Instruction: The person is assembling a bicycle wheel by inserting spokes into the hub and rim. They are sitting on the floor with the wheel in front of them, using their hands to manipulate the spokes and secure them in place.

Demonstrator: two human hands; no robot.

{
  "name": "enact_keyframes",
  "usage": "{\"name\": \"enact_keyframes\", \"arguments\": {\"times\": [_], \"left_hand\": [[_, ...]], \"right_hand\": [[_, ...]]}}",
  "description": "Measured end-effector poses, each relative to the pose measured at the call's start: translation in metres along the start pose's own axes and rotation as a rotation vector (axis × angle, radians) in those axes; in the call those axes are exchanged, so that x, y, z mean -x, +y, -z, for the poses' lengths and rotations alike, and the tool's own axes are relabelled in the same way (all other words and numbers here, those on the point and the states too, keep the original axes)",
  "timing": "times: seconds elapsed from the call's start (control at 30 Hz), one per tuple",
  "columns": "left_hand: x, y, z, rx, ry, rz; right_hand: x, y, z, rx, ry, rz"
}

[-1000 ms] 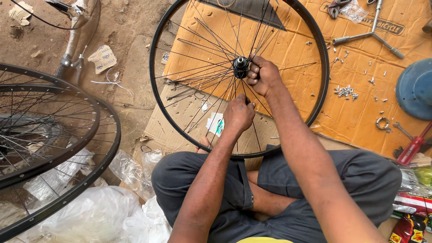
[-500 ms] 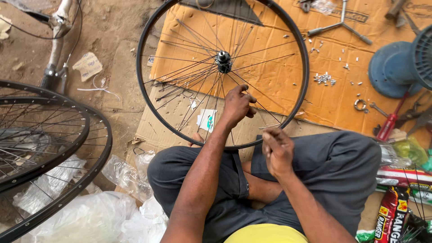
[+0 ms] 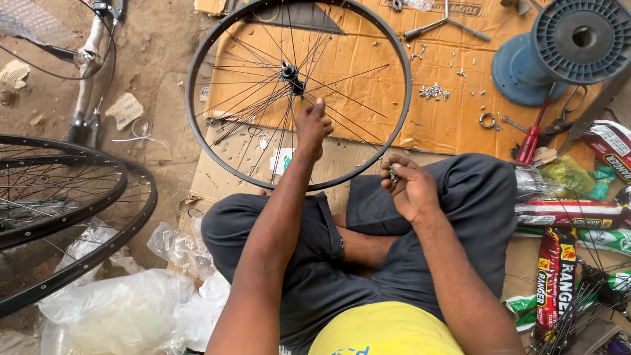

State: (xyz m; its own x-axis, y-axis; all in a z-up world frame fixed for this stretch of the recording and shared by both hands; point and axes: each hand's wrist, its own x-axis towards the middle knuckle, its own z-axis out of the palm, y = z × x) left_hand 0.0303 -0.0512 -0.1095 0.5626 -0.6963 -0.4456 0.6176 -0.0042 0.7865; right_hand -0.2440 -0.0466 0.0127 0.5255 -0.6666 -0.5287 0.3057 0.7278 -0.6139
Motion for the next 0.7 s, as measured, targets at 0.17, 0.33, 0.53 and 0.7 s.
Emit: {"name": "enact_keyframes", "arguments": {"times": [0.17, 0.33, 0.53, 0.7], "left_hand": [[-0.038, 0.017, -0.008, 0.107, 0.074, -0.155], [-0.049, 0.018, -0.004, 0.256, -0.009, -0.059], [-0.056, 0.020, -0.012, 0.287, 0.122, -0.074], [-0.051, 0.035, -0.010, 0.408, -0.028, -0.014]], "right_hand": [[-0.008, 0.015, -0.002, 0.024, 0.073, 0.120], [-0.021, 0.004, 0.004, 0.051, 0.136, 0.198], [-0.050, 0.020, 0.003, 0.103, 0.273, 0.234], [-0.052, 0.031, 0.007, 0.193, 0.317, 0.241]]}}
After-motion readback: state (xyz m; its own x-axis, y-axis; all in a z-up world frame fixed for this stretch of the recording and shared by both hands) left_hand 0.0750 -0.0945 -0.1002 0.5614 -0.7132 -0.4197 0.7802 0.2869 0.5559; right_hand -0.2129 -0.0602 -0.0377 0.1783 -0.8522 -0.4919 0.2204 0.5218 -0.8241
